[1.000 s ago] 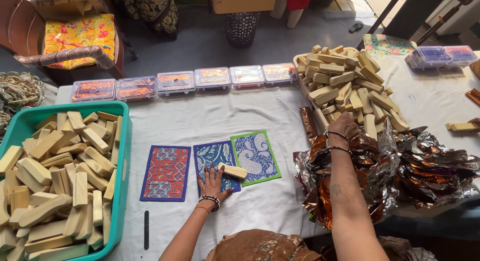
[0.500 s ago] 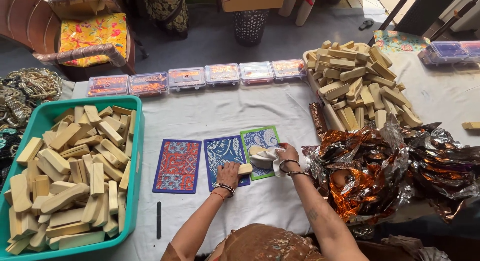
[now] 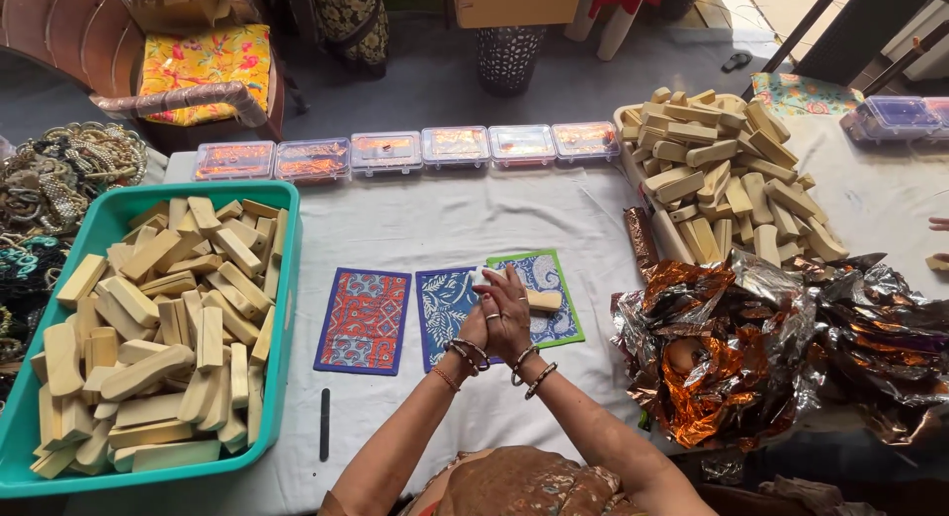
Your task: The person picks up small wooden blocks from a tray and wraps them individually in foil. They use a white cloth to wipe the blocks before wrapping and place the wrapped items on the table.
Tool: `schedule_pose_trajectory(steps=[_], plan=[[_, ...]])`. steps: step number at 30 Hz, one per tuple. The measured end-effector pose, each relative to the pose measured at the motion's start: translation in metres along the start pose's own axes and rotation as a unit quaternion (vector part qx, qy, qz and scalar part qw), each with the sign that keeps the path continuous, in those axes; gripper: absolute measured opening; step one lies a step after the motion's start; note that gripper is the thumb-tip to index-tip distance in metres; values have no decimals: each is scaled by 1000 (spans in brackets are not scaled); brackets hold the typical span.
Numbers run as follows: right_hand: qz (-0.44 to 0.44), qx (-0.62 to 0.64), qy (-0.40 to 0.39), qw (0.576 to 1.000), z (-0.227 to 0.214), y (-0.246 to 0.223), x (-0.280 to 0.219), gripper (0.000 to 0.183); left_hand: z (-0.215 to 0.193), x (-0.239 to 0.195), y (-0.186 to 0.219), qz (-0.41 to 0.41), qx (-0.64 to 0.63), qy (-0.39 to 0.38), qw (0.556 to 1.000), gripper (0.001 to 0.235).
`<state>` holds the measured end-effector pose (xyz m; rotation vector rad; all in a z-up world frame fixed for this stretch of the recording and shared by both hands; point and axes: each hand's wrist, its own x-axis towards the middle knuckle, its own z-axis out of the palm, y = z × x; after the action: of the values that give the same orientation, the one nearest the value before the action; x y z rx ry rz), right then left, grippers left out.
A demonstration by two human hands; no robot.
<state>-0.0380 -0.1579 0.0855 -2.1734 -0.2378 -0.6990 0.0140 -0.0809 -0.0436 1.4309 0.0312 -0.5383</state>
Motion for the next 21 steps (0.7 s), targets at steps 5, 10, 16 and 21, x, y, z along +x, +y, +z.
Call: schedule_pose_trajectory(steps=[5,10,16,21], plan=[[72,-24,16,997,-6,38,38,26,4,20,-24,81,-134,-73,985,49],[296,10,58,954,-28,72,54,36,0,1,-26,83,8,-131,988,47],[64,91,149,983,-32,-30,17,35,-8,-14,-4,-91,-231,-123,961,40],[27,-69,31,997,-6,18,-2,29,-2,3,-39,-36,-21,-70,997,48]])
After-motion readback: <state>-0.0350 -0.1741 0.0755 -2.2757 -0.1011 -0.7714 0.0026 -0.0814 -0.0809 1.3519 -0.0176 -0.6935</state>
